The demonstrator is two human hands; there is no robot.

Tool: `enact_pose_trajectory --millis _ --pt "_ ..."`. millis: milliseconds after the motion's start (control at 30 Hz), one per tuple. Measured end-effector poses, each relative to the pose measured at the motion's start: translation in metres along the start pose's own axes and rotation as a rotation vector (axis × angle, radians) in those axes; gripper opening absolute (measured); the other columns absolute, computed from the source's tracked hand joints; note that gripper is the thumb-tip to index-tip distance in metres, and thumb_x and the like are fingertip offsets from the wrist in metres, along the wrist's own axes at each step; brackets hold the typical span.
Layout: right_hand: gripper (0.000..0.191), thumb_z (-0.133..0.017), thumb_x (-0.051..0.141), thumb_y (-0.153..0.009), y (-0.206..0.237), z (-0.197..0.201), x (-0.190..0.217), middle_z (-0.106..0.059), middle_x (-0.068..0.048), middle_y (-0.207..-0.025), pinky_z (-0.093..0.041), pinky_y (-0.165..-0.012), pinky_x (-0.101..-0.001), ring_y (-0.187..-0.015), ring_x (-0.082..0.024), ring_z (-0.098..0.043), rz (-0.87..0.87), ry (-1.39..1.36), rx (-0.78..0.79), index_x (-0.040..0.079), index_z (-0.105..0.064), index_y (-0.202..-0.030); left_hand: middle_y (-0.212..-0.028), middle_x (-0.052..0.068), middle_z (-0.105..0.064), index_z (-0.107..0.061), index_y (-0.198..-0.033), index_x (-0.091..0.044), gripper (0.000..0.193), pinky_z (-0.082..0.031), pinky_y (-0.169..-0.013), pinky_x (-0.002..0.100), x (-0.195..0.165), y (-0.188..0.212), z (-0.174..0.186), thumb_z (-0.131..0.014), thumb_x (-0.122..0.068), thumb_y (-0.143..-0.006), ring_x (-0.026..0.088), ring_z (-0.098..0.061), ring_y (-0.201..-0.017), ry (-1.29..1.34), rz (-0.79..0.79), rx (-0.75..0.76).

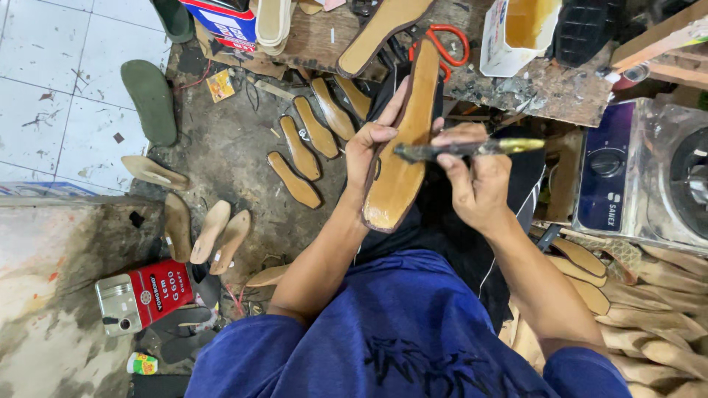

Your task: The person sits on the floor and applies glue to the edges of several shoe soles using a brush. They repeatedly dip the brush into a container of glue and spread it along the perimeter of each sole, then place the treated soles on the floor.

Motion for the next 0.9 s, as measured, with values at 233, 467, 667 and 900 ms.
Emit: enact_pose_trajectory --millis 233,467,667,900 --pt "0.019 -0.069 -0.006 -0.092 0.029 -0.023 0.033 -0.068 -0.016 -0.101 -0.053 -0.091 -0.0453 -0.096 -0.030 -0.067 0.169 0.082 -0.094 -0.001 -0.063 -0.109 -0.161 0.012 -0.040 -0.024 -0.167 -0.002 0.081 -0.031 -0.129 0.048 -0.037 -0.008 0.012 -0.047 -0.004 -0.089 0.022 -0.048 -0.141 -0.007 -0.288 -0.119" --pt "0.019 -0.069 -0.004 -0.091 0.042 -0.017 0.037 -0.068 -0.015 -0.098 -0.053 -0.088 -0.0413 -0.089 -0.033 -0.064 0.034 0.144 -0.258 -0.003 -0.065 -0.109 -0.161 0.011 -0.040 -0.021 -0.168 -0.007 0.084 -0.033 -0.127 0.043 -0.069 -0.014 0.021 -0.047 -0.008 -0.088 0.025 -0.047 -0.141 -0.135 -0.512 -0.093" --pt "0.019 -0.072 -0.004 -0.085 0.046 -0.022 0.054 -0.070 -0.015 -0.093 -0.049 -0.092 -0.0459 -0.089 -0.029 -0.070 0.124 0.203 -0.245 -0.002 -0.068 -0.103 -0.172 0.008 -0.027 -0.019 -0.170 -0.001 0.086 -0.027 -0.134 0.042 -0.079 -0.003 0.007 -0.046 -0.009 -0.088 0.021 -0.036 -0.156 -0.515 -0.781 -0.160" --pt "0.016 -0.065 0.020 -0.110 0.056 -0.016 0.000 -0.068 -0.012 -0.117 -0.051 -0.102 -0.0407 -0.110 -0.022 -0.067 -0.339 -0.935 -0.302 0.007 -0.065 -0.119 -0.163 0.015 -0.035 -0.022 -0.166 -0.002 0.085 -0.030 -0.131 0.047 -0.057 -0.016 0.004 -0.046 -0.010 -0.085 0.025 -0.043 -0.147 -0.071 -0.331 -0.070"
Point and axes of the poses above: each hand's wrist, its own y-axis away from the middle knuckle, its own z-axis out of the back of the hand, x = y × z, the point moved 8 cm from there along -y, towards the middle knuckle
